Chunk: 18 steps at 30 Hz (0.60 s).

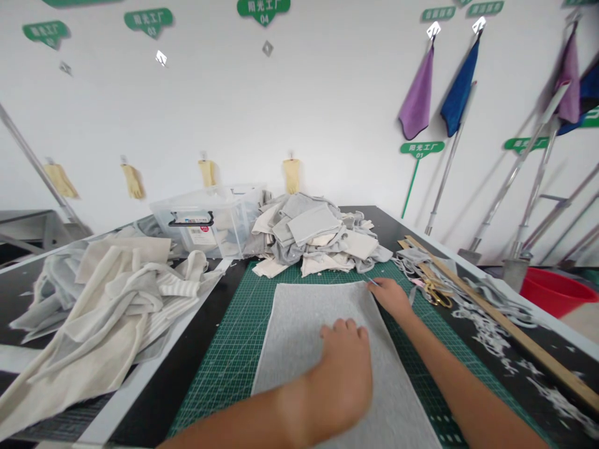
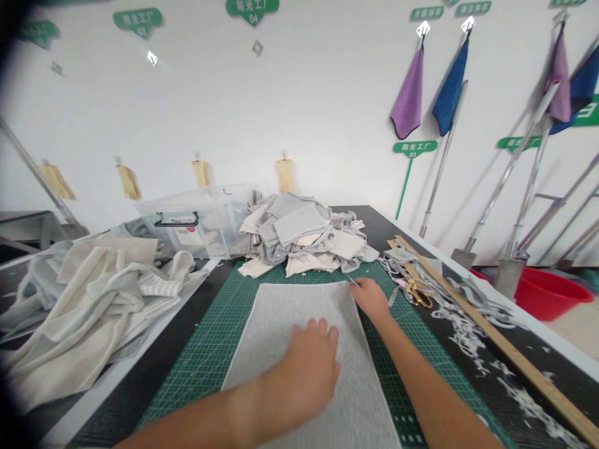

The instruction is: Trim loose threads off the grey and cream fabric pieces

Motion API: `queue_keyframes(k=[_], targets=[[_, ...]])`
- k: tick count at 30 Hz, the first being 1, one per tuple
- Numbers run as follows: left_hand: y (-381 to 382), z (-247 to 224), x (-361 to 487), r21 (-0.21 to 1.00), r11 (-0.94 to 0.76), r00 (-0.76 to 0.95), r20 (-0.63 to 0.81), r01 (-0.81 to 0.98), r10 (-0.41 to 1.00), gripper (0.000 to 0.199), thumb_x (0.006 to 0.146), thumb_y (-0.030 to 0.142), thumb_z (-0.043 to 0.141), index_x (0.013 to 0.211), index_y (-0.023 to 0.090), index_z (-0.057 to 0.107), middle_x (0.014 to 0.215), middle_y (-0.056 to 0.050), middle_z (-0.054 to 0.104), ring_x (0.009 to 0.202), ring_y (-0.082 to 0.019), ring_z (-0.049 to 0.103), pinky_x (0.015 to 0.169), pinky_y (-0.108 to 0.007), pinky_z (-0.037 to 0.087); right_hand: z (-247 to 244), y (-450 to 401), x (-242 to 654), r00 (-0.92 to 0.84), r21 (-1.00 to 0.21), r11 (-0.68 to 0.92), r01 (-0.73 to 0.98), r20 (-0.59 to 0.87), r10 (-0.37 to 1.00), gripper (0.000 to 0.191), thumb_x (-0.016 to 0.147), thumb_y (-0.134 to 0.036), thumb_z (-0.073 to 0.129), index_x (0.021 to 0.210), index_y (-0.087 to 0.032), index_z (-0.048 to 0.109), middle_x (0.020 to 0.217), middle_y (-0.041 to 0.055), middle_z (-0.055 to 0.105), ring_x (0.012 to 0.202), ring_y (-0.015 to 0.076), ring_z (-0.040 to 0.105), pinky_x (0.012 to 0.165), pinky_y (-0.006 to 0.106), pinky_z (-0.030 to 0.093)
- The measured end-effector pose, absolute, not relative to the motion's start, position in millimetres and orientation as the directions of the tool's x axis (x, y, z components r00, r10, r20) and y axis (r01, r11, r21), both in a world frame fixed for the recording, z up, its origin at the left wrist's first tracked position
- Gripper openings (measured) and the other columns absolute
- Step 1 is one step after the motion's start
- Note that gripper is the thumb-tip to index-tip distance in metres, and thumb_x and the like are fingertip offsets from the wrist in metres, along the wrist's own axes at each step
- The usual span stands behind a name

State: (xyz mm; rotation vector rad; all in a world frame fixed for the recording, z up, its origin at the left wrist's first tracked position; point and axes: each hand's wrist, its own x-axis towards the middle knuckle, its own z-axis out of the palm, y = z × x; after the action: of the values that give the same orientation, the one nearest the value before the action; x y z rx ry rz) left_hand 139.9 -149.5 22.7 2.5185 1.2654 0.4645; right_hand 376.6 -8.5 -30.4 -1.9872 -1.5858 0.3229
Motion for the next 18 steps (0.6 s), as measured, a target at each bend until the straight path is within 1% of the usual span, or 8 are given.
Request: queue_keyframes(k=[1, 4, 6, 9, 11, 12, 15, 18], targets=[[-166, 16, 139, 0.41, -0.556, 0.566, 0.11, 0.723, 0.817, 0.05, 0.084, 0.029, 0.057, 0.133, 0.019, 0.06, 0.127, -0.027, 0.058, 0.116, -0.047, 0.052, 0.094, -0.07, 0.034, -30, -9, 378, 0.28, -0.566, -0.144, 0.812, 0.159, 0.947, 0.035, 0.086, -0.047, 0.053, 0.074, -0.021, 0.073, 0.071, 0.0078, 0.07, 0.072, 0.0227, 0.065, 0.06, 0.027, 0.031], [-197, -5, 132, 0.444, -0.497, 0.576, -0.055, 0.746, 0.816, 0.062, 0.075, 0.038, 0.067, 0.134, 0.022, 0.061, 0.13, -0.029, 0.057, 0.115, -0.051, 0.05, 0.087, -0.073, 0.038, -27, -10, 384, 0.313, -0.571, -0.179, 0.801, 0.145, 0.938, 0.033, 0.085, -0.046, 0.055, 0.072, -0.022, 0.072, 0.072, 0.0085, 0.07, 0.074, 0.0238, 0.065, 0.061, 0.028, 0.032], [-203, -13, 122, 0.445, -0.455, 0.549, -0.102, 0.771, 0.83, 0.069, 0.071, 0.04, 0.071, 0.137, 0.023, 0.06, 0.14, -0.029, 0.052, 0.122, -0.054, 0.046, 0.088, -0.074, 0.037, -25, -11, 388, 0.337, -0.576, -0.213, 0.789, 0.116, 0.935, 0.032, 0.084, -0.046, 0.054, 0.072, -0.022, 0.072, 0.072, 0.0084, 0.07, 0.075, 0.0244, 0.065, 0.062, 0.029, 0.033], [-200, -13, 103, 0.421, -0.406, 0.49, -0.108, 0.811, 0.865, 0.068, 0.076, 0.039, 0.07, 0.142, 0.026, 0.057, 0.152, -0.024, 0.044, 0.132, -0.053, 0.041, 0.097, -0.075, 0.033, -24, -10, 396, 0.357, -0.578, -0.243, 0.779, 0.09, 0.93, 0.032, 0.083, -0.046, 0.054, 0.07, -0.022, 0.07, 0.073, 0.0086, 0.069, 0.075, 0.0245, 0.064, 0.063, 0.03, 0.034], [-194, -7, 88, 0.38, -0.386, 0.449, -0.092, 0.841, 0.889, 0.059, 0.082, 0.033, 0.065, 0.141, 0.031, 0.057, 0.152, -0.018, 0.046, 0.134, -0.048, 0.042, 0.101, -0.072, 0.032, -25, -8, 403, 0.358, -0.574, -0.247, 0.781, 0.087, 0.93, 0.032, 0.082, -0.046, 0.055, 0.067, -0.021, 0.069, 0.071, 0.009, 0.068, 0.073, 0.0242, 0.063, 0.063, 0.031, 0.035], [-191, -4, 80, 0.354, -0.376, 0.426, -0.071, 0.856, 0.902, 0.055, 0.085, 0.028, 0.062, 0.139, 0.033, 0.058, 0.15, -0.016, 0.049, 0.133, -0.045, 0.045, 0.101, -0.069, 0.034, -26, -7, 406, 0.353, -0.57, -0.247, 0.783, 0.082, 0.932, 0.032, 0.081, -0.045, 0.055, 0.065, -0.021, 0.068, 0.07, 0.0089, 0.067, 0.072, 0.024, 0.062, 0.063, 0.031, 0.035], [-184, 3, 57, 0.249, -0.311, 0.315, 0.024, 0.917, 0.949, 0.05, 0.088, 0.013, 0.053, 0.132, 0.036, 0.062, 0.138, -0.011, 0.06, 0.124, -0.037, 0.054, 0.096, -0.055, 0.042, -31, -3, 414, 0.321, -0.576, -0.227, 0.785, 0.065, 0.945, 0.031, 0.08, -0.043, 0.056, 0.061, -0.021, 0.065, 0.067, 0.0084, 0.065, 0.069, 0.0239, 0.061, 0.062, 0.031, 0.035], [-180, 7, 33, 0.116, -0.159, 0.151, 0.075, 0.98, 0.986, 0.044, 0.093, 0.013, 0.047, 0.131, 0.031, 0.062, 0.129, -0.013, 0.063, 0.117, -0.033, 0.058, 0.087, -0.045, 0.048, -35, 0, 421, 0.293, -0.601, -0.195, 0.775, 0.068, 0.954, 0.03, 0.079, -0.042, 0.057, 0.06, -0.021, 0.065, 0.066, 0.0085, 0.065, 0.068, 0.0245, 0.061, 0.062, 0.032, 0.036]])
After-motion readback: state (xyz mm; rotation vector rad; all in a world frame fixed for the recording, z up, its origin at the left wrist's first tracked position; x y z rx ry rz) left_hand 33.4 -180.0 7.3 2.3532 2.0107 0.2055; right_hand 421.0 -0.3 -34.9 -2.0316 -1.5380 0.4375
